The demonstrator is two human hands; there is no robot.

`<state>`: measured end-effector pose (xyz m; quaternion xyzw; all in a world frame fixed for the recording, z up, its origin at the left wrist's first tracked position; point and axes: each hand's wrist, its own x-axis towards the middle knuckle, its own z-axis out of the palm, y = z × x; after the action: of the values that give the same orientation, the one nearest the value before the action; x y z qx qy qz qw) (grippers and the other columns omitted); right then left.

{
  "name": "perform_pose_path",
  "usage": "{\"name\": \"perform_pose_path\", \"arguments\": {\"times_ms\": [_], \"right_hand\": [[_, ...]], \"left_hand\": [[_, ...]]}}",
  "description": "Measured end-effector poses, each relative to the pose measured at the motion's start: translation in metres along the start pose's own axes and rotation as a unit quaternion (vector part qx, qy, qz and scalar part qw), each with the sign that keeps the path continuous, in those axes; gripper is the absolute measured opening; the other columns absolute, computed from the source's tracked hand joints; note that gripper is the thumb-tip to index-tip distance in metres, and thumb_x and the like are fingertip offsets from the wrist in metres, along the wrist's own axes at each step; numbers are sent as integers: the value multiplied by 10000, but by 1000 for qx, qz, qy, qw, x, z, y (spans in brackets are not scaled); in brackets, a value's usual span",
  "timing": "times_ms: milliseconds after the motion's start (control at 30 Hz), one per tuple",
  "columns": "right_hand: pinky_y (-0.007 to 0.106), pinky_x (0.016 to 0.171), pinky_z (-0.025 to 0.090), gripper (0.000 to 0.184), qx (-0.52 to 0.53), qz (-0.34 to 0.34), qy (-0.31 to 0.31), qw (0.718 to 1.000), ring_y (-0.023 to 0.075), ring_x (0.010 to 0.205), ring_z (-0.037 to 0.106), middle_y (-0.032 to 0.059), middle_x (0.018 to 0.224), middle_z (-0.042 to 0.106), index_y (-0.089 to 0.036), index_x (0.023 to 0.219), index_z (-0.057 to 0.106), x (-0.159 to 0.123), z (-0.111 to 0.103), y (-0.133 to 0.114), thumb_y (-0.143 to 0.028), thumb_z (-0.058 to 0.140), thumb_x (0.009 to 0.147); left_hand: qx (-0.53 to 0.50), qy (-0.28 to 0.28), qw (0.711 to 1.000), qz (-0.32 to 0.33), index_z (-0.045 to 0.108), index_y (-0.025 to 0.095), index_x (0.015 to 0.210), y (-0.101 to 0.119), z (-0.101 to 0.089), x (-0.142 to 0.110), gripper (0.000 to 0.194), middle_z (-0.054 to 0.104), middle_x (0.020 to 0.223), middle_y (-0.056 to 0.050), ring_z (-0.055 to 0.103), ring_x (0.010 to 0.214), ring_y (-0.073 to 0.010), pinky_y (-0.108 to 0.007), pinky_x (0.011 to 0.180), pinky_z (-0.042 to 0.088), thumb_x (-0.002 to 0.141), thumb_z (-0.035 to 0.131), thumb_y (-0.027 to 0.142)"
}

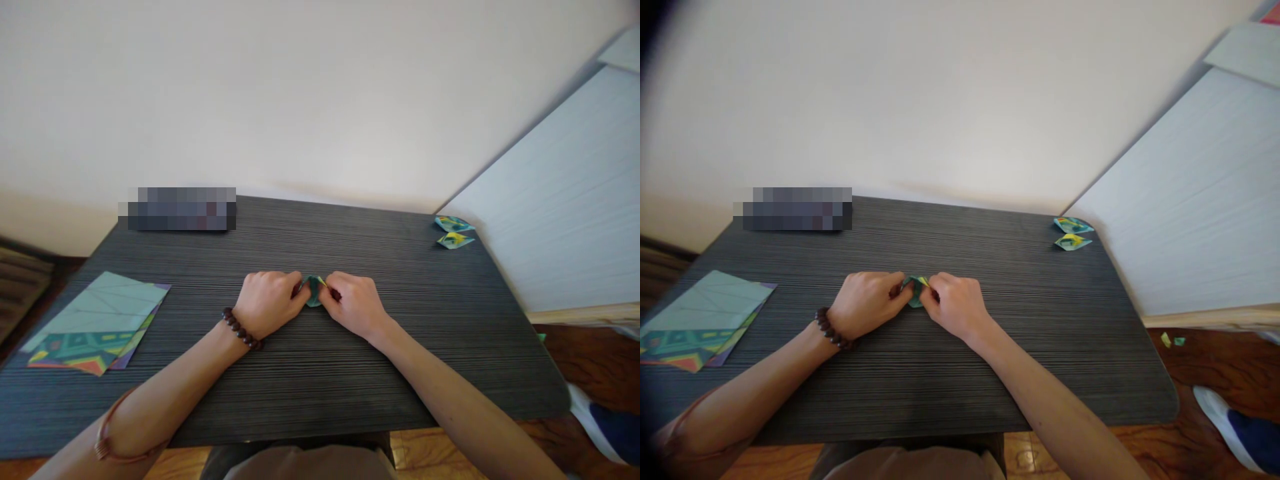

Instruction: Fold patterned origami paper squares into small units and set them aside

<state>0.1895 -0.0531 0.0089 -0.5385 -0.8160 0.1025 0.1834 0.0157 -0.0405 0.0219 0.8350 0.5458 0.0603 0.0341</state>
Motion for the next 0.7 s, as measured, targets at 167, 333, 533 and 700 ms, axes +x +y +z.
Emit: {"name": "perform_pose_path", "arguments": {"times_ms": [167,333,533,700], "right_hand": [[240,529,231,297,-7,26,13,1000,73,519,445,-26,588,547,-168,588,510,0,0,-2,-258,443,863],[238,531,247,306,-3,15,14,1000,74,520,456,-25,583,547,-166,582,517,0,1,0,-265,448,864],[245,543,265,276,-13,-34,-3,999,80,540,476,-17,611,567,-168,621,556,-1,3,2,-249,448,862],[250,547,268,277,-23,-36,-1,999,85,550,492,-11,626,587,-168,647,573,-1,4,2,-256,436,871]], "left_hand": [[11,-7,1000,-15,600,183,635,3,-4,2,420,662,600,-45,614,563,-195,-273,486,249,869,366,441],[10,2,1000,-12,593,186,634,1,-2,1,415,664,604,-39,615,559,-192,-270,482,249,873,377,447],[5,19,1000,1,588,194,622,-4,2,-1,471,649,567,-27,597,519,-177,-262,467,238,870,370,530],[28,11,1000,-5,615,188,662,-1,1,-1,454,659,591,-48,609,533,-204,-257,466,227,891,362,488]]}}
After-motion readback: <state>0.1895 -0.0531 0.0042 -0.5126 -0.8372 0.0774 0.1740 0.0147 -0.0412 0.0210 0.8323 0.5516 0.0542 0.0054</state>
